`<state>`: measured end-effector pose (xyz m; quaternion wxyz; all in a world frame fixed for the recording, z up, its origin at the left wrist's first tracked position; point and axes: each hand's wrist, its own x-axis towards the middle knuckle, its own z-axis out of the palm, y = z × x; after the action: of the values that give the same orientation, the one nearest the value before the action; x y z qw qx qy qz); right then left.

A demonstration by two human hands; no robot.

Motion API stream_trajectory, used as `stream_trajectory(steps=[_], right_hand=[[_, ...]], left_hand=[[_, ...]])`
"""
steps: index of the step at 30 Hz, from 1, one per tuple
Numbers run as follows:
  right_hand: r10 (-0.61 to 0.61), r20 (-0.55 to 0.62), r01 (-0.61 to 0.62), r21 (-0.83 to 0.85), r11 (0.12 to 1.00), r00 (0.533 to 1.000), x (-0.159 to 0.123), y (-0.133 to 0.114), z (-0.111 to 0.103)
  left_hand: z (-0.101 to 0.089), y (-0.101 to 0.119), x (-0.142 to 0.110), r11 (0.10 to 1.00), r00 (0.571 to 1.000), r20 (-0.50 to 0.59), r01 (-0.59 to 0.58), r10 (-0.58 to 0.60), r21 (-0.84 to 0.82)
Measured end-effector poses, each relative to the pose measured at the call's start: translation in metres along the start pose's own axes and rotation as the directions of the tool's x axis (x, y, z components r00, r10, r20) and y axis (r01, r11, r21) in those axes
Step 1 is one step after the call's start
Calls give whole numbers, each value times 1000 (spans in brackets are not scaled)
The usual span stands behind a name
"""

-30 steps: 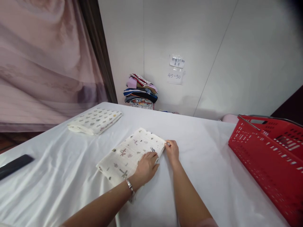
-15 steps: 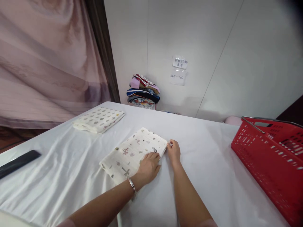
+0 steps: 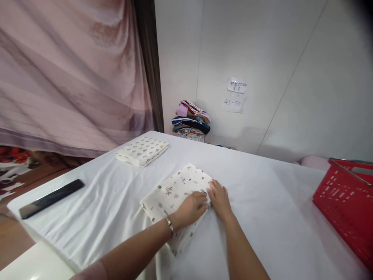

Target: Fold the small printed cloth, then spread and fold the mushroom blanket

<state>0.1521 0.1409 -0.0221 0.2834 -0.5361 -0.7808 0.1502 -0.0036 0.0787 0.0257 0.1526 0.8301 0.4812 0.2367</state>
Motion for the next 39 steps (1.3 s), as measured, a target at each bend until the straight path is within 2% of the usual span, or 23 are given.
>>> stream_trajectory(steps=[3,5,8,11,15,20,23,25,28,30,33,36,38,39], right_hand=[[16,14,-16,-7,1000,1000,0,0,0],[30,28,-29,-26,999,999,0,-1,-1],[43,49,-40,-59,997,998,-1,-4,-3],[65,53,-59,-117,991,996,-1,-5,-4],[116,75,-100,-191,976,990,1,-5,-3],[142,101,-120,-201,972,985,2,-5,-5],[147,105,-124,-195,973,984,1,-5,-8],[148,107,-125,-193,973,983,1,-5,-9],[142,105,-120,-193,974,984,2,-7,-9],[138,106,-115,-192,975,985,2,-7,-10],[138,100,-119,-176,977,985,4,-4,-10],[146,80,-135,-129,982,986,4,2,-9],[142,63,-135,-98,986,988,5,6,-8],[136,51,-131,-90,987,989,5,7,-7]], left_hand=[[-10,-25,22,987,993,-98,74,-60,146],[-12,-42,41,957,988,-124,126,-96,260],[-6,-63,67,912,978,-88,207,-188,354],[7,-76,79,895,966,-25,248,-258,372],[16,-83,80,898,966,-7,242,-258,368],[-3,-74,84,906,934,114,291,-338,307],[-13,-62,69,915,918,178,303,-355,266],[-13,-54,46,931,931,190,257,-310,260],[-6,-45,6,950,971,145,146,-191,276],[-2,-41,-13,952,983,96,122,-155,282],[-4,-38,-29,952,983,72,142,-168,272],[-14,-36,-43,947,984,48,149,-169,285],[-23,-40,-56,922,976,-14,209,-216,326],[-29,-44,-63,896,961,-66,274,-268,348]])
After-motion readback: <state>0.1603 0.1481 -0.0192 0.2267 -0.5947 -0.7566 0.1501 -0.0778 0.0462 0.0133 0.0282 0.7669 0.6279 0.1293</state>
